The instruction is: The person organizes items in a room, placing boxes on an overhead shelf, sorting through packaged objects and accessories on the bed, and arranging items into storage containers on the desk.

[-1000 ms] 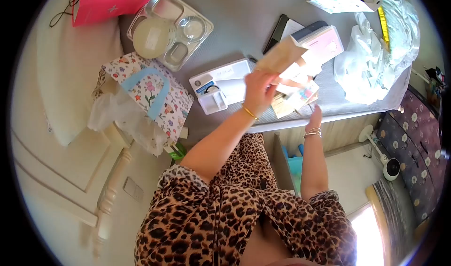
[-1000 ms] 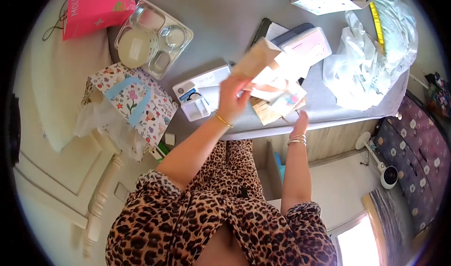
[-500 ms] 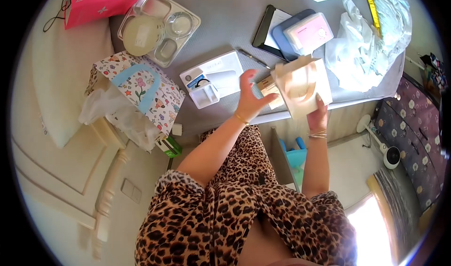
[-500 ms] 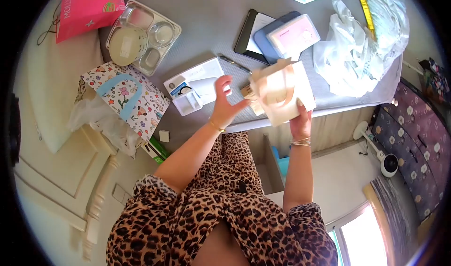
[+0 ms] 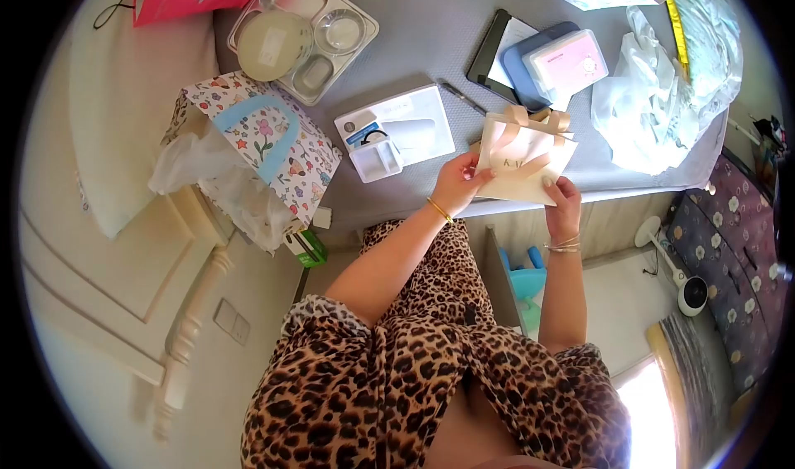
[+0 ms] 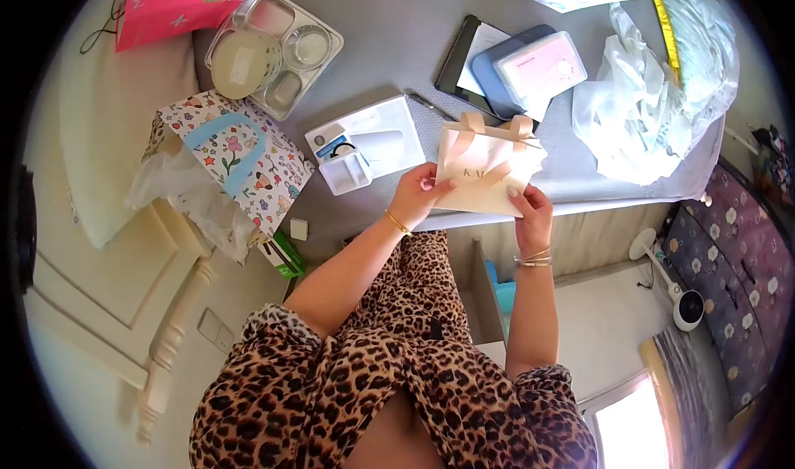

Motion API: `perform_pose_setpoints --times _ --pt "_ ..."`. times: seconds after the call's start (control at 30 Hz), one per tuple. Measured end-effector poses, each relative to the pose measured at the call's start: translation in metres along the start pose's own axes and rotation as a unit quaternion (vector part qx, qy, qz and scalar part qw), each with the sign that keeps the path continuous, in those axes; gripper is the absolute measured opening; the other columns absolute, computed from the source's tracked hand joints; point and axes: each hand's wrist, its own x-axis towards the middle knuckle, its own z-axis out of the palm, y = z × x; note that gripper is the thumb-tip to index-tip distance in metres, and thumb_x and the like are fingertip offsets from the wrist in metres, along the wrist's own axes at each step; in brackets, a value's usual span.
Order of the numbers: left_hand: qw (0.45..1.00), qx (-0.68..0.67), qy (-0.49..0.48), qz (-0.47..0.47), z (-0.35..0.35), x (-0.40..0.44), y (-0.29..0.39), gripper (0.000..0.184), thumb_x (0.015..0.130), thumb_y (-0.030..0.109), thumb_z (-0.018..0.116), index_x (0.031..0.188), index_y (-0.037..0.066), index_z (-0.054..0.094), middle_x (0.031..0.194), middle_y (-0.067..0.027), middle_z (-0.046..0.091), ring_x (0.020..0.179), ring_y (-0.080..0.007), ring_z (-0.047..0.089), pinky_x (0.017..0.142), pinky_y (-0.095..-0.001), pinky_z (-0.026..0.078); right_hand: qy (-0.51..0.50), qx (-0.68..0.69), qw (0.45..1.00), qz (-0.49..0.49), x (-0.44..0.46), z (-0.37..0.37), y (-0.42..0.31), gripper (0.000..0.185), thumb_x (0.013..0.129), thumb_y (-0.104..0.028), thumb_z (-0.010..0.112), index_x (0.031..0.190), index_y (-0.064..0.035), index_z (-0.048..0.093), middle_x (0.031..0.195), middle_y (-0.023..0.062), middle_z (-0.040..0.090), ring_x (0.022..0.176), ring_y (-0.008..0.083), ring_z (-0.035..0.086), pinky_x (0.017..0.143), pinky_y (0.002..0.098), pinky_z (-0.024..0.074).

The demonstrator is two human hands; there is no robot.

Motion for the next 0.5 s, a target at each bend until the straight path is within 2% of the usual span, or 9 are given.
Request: perform_pose_setpoints --times 0.1,0.2,0.3,0.33,0.43,0.47,0.5 --pt "0.989 -0.129 0.054 -0.041 0.003 -0.009 0.006 0.056 0.082 0.019 0.065 0.128 0.003 0.037 0.087 -0.0066 0.062 0.074 -0.0118 0.057 0.068 -0.0253 0.049 -0.003 -0.033 0.999 -0.017 -0.001 0.002 0.007 0.036 0.076 0.0 0.064 0.11 0.0006 0.051 0.084 0.0077 0.063 0.074 0.0117 0.058 0.071 0.0234 0.0466" --pt "0.978 -0.123 -0.001 -0.171 -0.012 -0.011 0.011 0.063 0.081 0.019 0.067 0.13 0.003 0.03 0.091 -0.0112 0.063 0.081 -0.0143 0.06 0.067 -0.027 0.05 0.002 -0.1 0.995 -0.007 0.0 0.0 0.009 0.051 0.077 0.0 0.063 0.123 -0.0022 0.042 0.083 0.008 0.063 0.071 0.0104 0.058 0.066 0.0224 0.0462" --pt "0.997 0.014 -0.043 -0.067 -0.007 -0.019 -0.01 0.059 0.081 0.023 0.066 0.128 0.005 0.034 0.093 -0.0081 0.063 0.078 -0.0098 0.059 0.057 -0.021 0.048 -0.014 -0.106 0.994 0.002 0.0 0.001 0.013 0.057 0.079 -0.001 0.061 0.13 -0.0031 0.037 0.082 0.0073 0.063 0.067 0.0082 0.057 0.061 0.021 0.0446" --pt "0.995 0.018 -0.005 -0.102 -0.004 -0.016 -0.009 0.045 0.083 0.023 0.064 0.118 0.003 0.044 0.087 -0.008 0.064 0.071 -0.0088 0.059 0.05 -0.019 0.045 -0.023 -0.095 0.995 0.002 0.0 0.001 0.014 0.058 0.079 -0.002 0.061 0.131 -0.003 0.036 0.082 0.0069 0.063 0.066 0.0074 0.056 0.059 0.0205 0.044" --pt "0.991 0.034 0.06 -0.118 -0.006 -0.006 -0.001 0.031 0.082 0.02 0.064 0.105 0.002 0.052 0.077 -0.007 0.065 0.06 -0.008 0.057 0.046 -0.0202 0.043 -0.025 0.047 0.993 0.105 0.007 -0.013 0.025 0.056 0.081 -0.004 0.061 0.131 -0.0017 0.037 0.084 0.0056 0.064 0.066 0.0062 0.056 0.058 0.0192 0.0428" --pt "0.993 0.043 0.093 -0.063 -0.003 0.0 -0.014 0.024 0.082 0.018 0.064 0.096 0.002 0.054 0.068 -0.006 0.063 0.052 -0.009 0.055 0.047 -0.0223 0.043 -0.101 0.06 0.988 0.103 0.001 -0.013 0.019 0.047 0.081 -0.006 0.062 0.124 0.0009 0.045 0.087 0.0037 0.064 0.068 0.0052 0.056 0.056 0.0181 0.0417" --pt "0.99 0.101 0.092 -0.033 0.001 0.003 -0.027 0.024 0.083 0.019 0.064 0.097 0.003 0.054 0.067 -0.0054 0.063 0.05 -0.0097 0.054 0.046 -0.0228 0.042 -0.09 -0.02 0.991 0.093 0.003 -0.013 0.016 0.044 0.081 -0.006 0.063 0.121 0.0017 0.047 0.088 0.0039 0.064 0.07 0.0055 0.057 0.057 0.0184 0.0426"
